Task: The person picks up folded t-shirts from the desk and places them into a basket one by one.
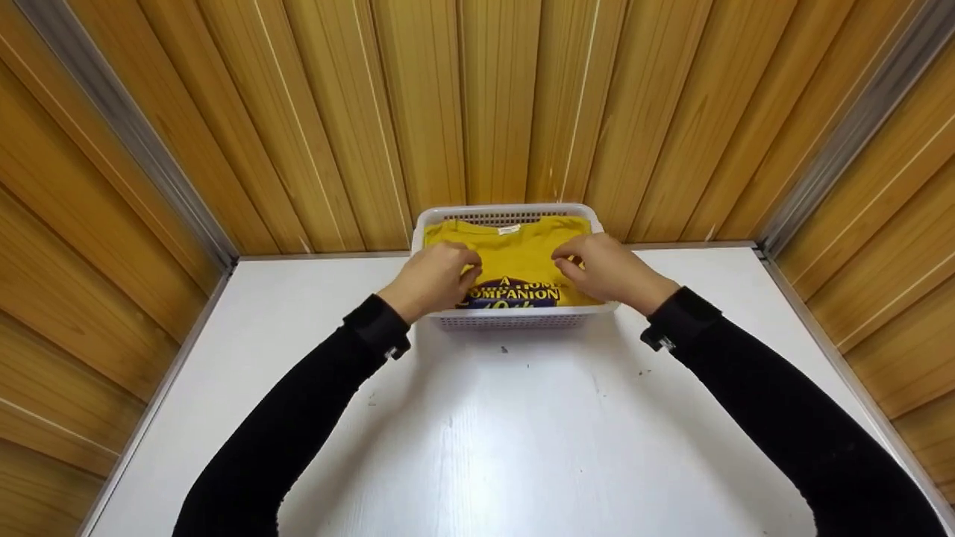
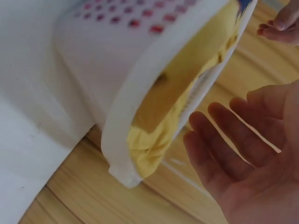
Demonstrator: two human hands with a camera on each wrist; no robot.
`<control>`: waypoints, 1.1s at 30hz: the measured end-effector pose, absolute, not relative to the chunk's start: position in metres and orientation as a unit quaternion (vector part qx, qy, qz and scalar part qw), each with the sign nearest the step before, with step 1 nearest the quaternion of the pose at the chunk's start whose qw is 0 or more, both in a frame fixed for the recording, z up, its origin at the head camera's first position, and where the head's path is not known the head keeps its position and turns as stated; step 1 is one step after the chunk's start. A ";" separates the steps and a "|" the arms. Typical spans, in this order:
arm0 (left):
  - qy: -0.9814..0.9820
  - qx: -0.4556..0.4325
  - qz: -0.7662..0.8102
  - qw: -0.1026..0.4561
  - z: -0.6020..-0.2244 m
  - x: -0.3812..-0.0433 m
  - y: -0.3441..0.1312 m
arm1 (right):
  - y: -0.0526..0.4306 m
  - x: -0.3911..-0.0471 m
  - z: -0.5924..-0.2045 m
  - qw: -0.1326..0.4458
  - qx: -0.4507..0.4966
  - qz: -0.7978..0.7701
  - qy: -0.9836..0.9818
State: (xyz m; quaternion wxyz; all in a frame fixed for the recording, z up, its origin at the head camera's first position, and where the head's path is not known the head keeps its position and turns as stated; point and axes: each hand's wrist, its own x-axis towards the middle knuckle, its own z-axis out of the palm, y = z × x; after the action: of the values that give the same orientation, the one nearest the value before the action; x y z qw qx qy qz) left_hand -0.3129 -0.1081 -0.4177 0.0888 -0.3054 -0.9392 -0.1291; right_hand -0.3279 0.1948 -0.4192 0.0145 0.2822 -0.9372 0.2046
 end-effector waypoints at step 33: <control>-0.925 -0.312 -0.142 0.162 -0.460 -0.260 -0.118 | 0.204 -0.271 -0.460 0.110 0.322 0.181 -0.923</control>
State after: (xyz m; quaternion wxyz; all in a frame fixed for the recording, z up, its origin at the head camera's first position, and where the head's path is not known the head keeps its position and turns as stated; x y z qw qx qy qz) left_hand -0.2601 -0.1184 -0.4598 0.1620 -0.3123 -0.9253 -0.1416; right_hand -0.2709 0.2036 -0.4600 0.1100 0.3225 -0.9226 0.1806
